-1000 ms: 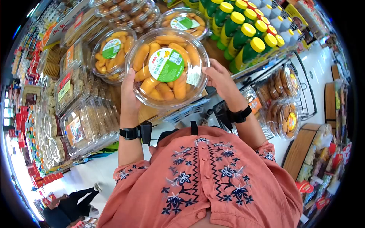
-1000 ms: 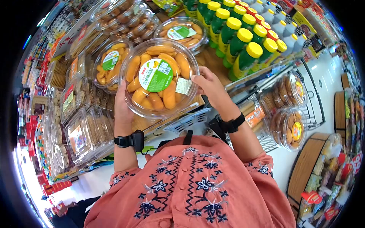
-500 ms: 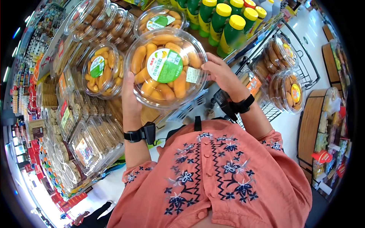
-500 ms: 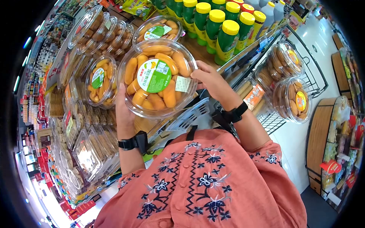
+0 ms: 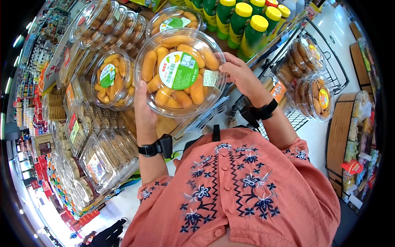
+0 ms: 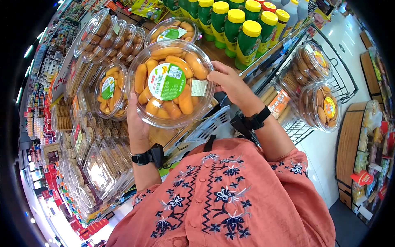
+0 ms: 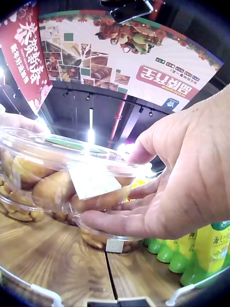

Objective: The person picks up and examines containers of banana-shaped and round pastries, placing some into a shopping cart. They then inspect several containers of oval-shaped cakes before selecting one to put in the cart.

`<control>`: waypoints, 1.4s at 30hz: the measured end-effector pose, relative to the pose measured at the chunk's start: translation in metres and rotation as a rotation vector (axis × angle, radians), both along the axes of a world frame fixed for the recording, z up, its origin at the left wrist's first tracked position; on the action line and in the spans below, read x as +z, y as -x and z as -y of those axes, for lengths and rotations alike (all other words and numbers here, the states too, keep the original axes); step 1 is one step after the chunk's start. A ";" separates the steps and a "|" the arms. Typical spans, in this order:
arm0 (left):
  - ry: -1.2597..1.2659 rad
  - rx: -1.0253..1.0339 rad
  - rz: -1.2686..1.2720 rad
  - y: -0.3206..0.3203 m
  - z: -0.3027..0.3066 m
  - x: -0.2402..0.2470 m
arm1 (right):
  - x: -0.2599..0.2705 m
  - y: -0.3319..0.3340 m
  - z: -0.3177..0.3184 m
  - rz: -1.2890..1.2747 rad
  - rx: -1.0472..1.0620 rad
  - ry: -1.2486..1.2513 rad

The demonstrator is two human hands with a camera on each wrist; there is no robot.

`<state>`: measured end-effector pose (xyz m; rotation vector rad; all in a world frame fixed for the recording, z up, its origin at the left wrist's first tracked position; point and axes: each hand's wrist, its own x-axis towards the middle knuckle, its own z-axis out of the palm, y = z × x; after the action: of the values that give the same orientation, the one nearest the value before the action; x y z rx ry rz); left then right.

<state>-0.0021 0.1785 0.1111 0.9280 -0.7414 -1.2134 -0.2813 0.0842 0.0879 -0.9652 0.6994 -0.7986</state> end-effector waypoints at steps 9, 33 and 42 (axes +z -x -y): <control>-0.050 0.046 -0.109 -0.003 0.001 -0.008 | 0.013 -0.006 0.011 -0.083 -0.017 0.089; -0.209 0.030 -0.193 0.005 0.006 -0.020 | 0.098 -0.046 -0.025 0.282 0.209 0.364; -0.188 -0.109 -0.447 -0.009 0.006 -0.033 | 0.093 -0.043 -0.015 0.205 0.187 0.400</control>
<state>0.0064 0.1726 0.0779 0.7343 -0.3273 -1.5402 -0.2382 0.0991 0.1814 -1.2671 0.2681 -0.8736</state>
